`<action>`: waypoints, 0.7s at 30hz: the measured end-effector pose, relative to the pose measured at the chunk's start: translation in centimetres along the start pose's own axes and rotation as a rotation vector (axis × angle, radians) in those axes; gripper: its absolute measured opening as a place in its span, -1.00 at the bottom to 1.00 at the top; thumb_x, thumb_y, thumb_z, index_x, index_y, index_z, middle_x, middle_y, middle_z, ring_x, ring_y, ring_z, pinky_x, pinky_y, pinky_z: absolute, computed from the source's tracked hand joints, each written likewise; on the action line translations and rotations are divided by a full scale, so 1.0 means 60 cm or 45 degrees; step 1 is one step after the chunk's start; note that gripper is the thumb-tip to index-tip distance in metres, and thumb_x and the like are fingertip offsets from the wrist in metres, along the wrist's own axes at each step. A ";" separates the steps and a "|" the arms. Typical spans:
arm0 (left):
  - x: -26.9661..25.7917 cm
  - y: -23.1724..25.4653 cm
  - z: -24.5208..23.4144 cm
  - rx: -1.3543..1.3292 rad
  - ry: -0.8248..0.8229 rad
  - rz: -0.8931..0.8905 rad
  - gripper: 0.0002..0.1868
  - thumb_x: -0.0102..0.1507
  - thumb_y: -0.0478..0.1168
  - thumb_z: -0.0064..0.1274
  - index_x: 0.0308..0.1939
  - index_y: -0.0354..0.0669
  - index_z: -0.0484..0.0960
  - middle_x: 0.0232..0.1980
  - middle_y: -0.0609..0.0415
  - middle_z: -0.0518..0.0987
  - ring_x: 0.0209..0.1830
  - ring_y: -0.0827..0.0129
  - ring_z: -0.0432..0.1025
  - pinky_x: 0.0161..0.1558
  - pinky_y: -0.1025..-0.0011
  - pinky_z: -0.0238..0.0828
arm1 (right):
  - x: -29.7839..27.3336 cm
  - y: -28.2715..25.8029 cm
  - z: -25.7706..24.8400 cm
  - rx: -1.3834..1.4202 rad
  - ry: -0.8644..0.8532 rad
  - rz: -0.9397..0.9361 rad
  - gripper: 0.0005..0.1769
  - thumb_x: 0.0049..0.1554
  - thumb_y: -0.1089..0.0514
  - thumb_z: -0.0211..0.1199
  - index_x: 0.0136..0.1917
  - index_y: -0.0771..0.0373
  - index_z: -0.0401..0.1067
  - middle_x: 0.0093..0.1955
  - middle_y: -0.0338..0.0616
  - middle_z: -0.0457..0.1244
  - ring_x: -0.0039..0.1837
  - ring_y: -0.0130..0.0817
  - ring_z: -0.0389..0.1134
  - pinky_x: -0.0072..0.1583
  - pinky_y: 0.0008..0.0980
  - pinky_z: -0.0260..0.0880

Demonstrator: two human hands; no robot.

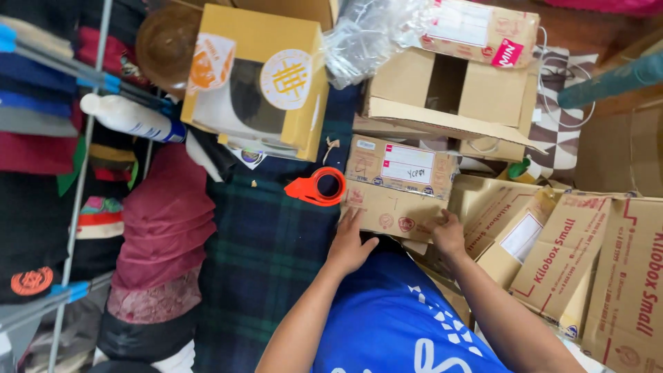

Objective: The person packs small boxes with graphic designs into larger cardboard shipping boxes. They use a handheld tape dispenser to seal the flaps of the shipping boxes and then move the completed packages aside.

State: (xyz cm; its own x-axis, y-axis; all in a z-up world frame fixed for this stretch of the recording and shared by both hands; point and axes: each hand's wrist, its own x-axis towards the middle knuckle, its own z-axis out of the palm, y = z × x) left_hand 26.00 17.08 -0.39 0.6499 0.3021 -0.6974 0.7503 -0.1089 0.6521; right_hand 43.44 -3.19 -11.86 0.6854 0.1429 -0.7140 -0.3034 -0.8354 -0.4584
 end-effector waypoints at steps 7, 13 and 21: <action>0.137 -0.061 0.035 0.348 0.167 0.006 -0.08 0.23 -0.11 0.18 0.58 -0.29 0.08 0.64 -0.27 0.00 0.66 -0.09 -0.09 0.54 0.04 0.05 | 0.021 -0.014 -0.024 -0.035 -0.058 -0.036 -0.03 -0.03 -0.08 0.50 0.51 0.37 0.23 0.39 0.36 0.23 0.44 0.25 0.23 0.40 0.20 0.23; 0.143 -0.058 0.025 0.168 0.111 -0.288 0.10 0.17 0.06 0.20 0.64 -0.12 -0.08 0.67 -0.17 -0.03 0.57 0.00 0.16 0.47 0.06 0.22 | 0.013 -0.034 -0.026 -0.044 -0.190 0.051 0.18 -0.05 -0.12 0.52 0.64 0.28 -0.01 0.56 0.30 0.08 0.53 0.17 0.14 0.47 0.05 0.19; 0.083 0.039 -0.003 0.167 0.065 -0.139 0.05 0.12 0.15 0.24 0.61 -0.03 0.14 0.63 -0.25 0.01 0.63 -0.15 -0.03 0.54 0.09 0.03 | -0.088 -0.141 -0.113 0.029 0.082 -0.099 0.03 -0.04 0.04 0.48 0.61 0.28 0.12 0.27 0.39 0.30 0.34 0.23 0.33 0.31 0.11 0.35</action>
State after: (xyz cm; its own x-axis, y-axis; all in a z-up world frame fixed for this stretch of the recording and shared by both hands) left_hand 30.95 18.52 -2.30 0.5594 0.3662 -0.7436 0.8275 -0.1946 0.5266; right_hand 46.87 -0.50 -0.63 0.7484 0.1718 -0.6407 -0.2621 -0.8107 -0.5235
